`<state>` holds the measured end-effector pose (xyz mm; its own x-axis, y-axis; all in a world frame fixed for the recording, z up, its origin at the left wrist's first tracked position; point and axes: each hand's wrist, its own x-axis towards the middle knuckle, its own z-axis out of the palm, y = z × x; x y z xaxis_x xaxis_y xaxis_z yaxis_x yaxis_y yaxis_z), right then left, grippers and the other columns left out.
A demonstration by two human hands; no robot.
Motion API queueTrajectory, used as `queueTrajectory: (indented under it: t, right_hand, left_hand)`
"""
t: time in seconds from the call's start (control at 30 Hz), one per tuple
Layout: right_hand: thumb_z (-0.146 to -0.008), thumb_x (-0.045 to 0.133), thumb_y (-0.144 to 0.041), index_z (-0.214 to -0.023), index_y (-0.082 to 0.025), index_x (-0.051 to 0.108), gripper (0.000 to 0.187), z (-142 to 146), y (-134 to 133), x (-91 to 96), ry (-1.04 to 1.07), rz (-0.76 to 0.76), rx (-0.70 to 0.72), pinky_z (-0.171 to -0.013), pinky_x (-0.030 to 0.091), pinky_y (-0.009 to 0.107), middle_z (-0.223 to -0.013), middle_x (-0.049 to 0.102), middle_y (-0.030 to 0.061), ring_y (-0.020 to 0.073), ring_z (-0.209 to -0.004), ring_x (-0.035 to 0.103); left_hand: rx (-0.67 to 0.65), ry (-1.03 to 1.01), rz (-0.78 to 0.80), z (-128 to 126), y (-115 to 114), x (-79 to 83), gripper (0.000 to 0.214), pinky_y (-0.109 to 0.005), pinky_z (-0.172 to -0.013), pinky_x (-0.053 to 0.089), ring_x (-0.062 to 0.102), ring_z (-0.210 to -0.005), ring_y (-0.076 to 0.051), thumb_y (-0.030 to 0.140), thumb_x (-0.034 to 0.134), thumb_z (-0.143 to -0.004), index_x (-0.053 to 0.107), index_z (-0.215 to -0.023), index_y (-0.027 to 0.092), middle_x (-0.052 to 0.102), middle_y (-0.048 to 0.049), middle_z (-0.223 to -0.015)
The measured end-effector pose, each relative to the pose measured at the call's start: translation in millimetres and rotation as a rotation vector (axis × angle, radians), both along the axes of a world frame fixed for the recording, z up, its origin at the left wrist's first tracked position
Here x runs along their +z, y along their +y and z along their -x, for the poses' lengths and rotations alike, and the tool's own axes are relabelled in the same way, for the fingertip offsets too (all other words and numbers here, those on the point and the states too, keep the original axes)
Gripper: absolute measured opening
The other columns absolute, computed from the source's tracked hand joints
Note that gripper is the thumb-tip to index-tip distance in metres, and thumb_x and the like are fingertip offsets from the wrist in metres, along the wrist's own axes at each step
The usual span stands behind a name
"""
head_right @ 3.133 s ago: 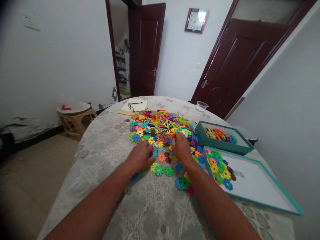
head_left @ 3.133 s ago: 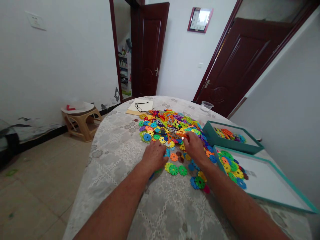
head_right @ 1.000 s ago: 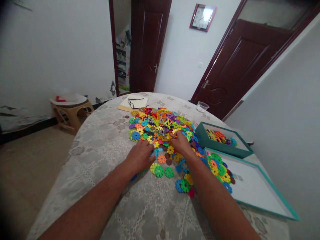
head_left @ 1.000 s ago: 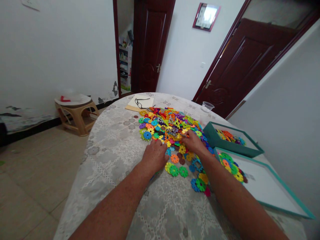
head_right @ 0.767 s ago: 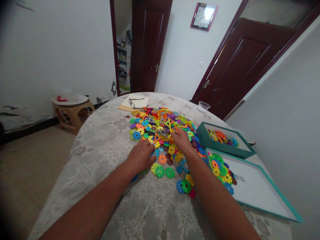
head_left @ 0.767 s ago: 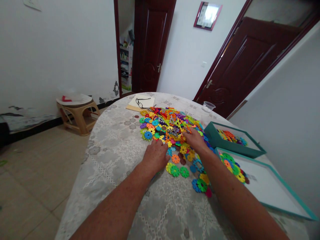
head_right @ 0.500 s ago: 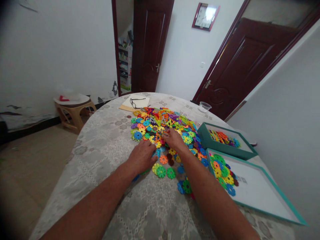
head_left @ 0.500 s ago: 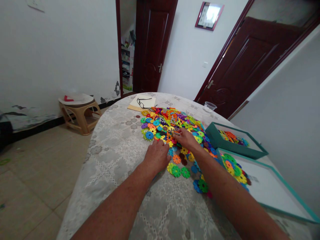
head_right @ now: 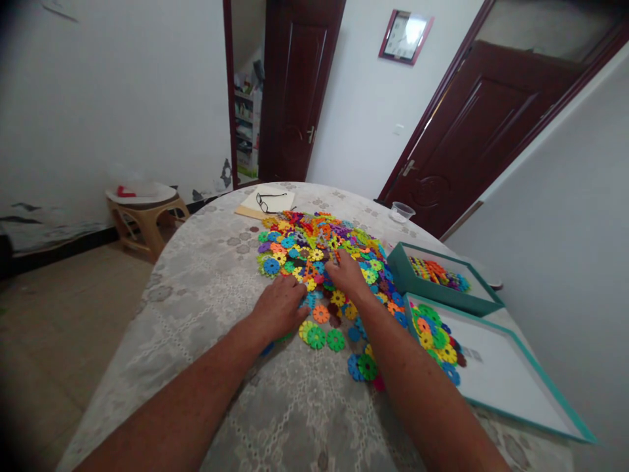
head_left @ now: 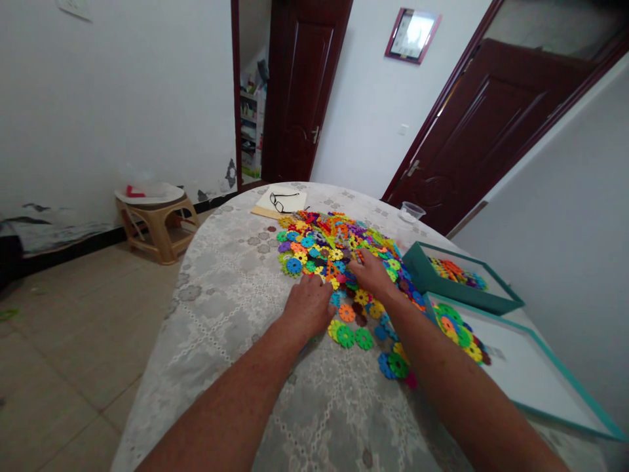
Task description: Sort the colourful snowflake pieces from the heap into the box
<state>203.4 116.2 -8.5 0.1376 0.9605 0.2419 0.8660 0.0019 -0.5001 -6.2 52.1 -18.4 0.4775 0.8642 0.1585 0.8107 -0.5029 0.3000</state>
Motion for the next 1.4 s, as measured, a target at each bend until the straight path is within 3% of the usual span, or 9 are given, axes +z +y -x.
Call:
queueTrajectory:
  t: [0.13, 0.33, 0.53, 0.73, 0.93, 1.07, 1.17, 1.4]
  right_hand:
    - [-0.089, 0.044, -0.034, -0.089, -0.021, 0.058, 0.019, -7.4, -2.2, 2.6, 0.085, -0.031, 0.002, -0.061, 0.036, 0.027, -0.08, 0.064, 0.0005, 0.0185, -0.072, 0.054]
    - [-0.088, 0.052, -0.032, -0.096, -0.023, 0.056, 0.012, 11.2, -10.8, 10.8, 0.042, -0.044, 0.134, -0.062, 0.035, 0.027, -0.08, 0.064, -0.0013, 0.0181, -0.071, 0.056]
    - [-0.091, 0.059, -0.027, -0.103, -0.021, 0.06, 0.013, 37.4, -10.9, 9.8, -0.162, 0.063, 0.143, -0.067, 0.035, 0.027, -0.094, 0.072, 0.0052, 0.0198, -0.082, 0.063]
    - [-0.09, 0.071, -0.052, -0.109, -0.018, 0.059, 0.041, 50.0, -8.4, 7.2, -0.313, 0.108, 0.126, -0.073, 0.041, 0.029, -0.108, 0.073, 0.0132, 0.0261, -0.096, 0.068]
    - [-0.089, 0.065, -0.037, -0.118, -0.018, 0.058, 0.036, 59.8, -5.0, 8.6, -0.377, 0.182, 0.088, -0.08, 0.047, 0.034, -0.115, 0.072, 0.0154, 0.0292, -0.102, 0.069]
    - [-0.082, 0.068, -0.029, -0.118, -0.02, 0.059, 0.038, 60.2, -5.7, 9.1, -0.304, 0.137, 0.073, -0.084, 0.047, 0.033, -0.12, 0.069, 0.0137, 0.0264, -0.106, 0.066]
    - [-0.082, 0.067, -0.026, -0.111, -0.02, 0.06, 0.031, 52.0, -11.9, 12.8, -0.197, 0.063, 0.084, -0.082, 0.046, 0.031, -0.112, 0.07, 0.0107, 0.0235, -0.1, 0.065]
    - [-0.077, 0.067, -0.022, -0.104, -0.023, 0.065, 0.027, 8.9, -23.4, 25.0, 0.081, 0.074, 0.151, -0.066, 0.039, 0.025, -0.091, 0.069, -0.0009, 0.0174, -0.078, 0.059]
  left_hand:
    - [-0.001, -0.003, 0.01, -0.4, 0.0, 0.4, 0.024, -0.044, -0.096, 0.052, 0.057, -0.115, -0.032, 0.036, 0.063, -0.089, 0.07, -0.108, 0.022, 0.065, -0.013, -0.117]
    - [0.001, 0.002, -0.003, -0.3, -0.2, 1.1, 0.024, -0.045, -0.097, 0.052, 0.058, -0.115, -0.032, 0.035, 0.063, -0.089, 0.07, -0.107, 0.022, 0.065, -0.0134, -0.117]
    - [0.003, 0.005, -0.006, -0.6, 0.3, -0.8, 0.026, -0.044, -0.098, 0.053, 0.058, -0.115, -0.032, 0.037, 0.065, -0.088, 0.07, -0.107, 0.021, 0.066, -0.0137, -0.118]
    - [-0.01, -0.034, 0.007, -0.7, 0.4, 0.9, 0.033, -0.046, -0.103, 0.049, 0.057, -0.119, -0.034, 0.036, 0.065, -0.089, 0.069, -0.117, 0.019, 0.066, -0.0147, -0.122]
    - [-0.004, -0.018, 0.034, -0.4, 0.9, 3.3, 0.033, -0.046, -0.103, 0.048, 0.057, -0.12, -0.034, 0.036, 0.068, -0.088, 0.07, -0.117, 0.02, 0.065, -0.0149, -0.123]
    - [-0.015, 0.002, 0.023, -0.2, 3.7, 2.4, 0.029, -0.045, -0.1, 0.048, 0.057, -0.117, -0.033, 0.034, 0.067, -0.088, 0.07, -0.113, 0.019, 0.065, -0.0146, -0.12]
    - [-0.034, 0.016, 0.001, 0.4, 5.3, 1.1, 0.023, -0.045, -0.099, 0.048, 0.058, -0.116, -0.033, 0.034, 0.066, -0.089, 0.07, -0.106, 0.019, 0.065, -0.0146, -0.118]
    - [-0.041, 0.044, 0.007, 1.5, 5.4, 0.3, 0.02, -0.044, -0.097, 0.047, 0.058, -0.113, -0.032, 0.033, 0.062, -0.093, 0.07, -0.105, 0.02, 0.065, -0.0138, -0.117]
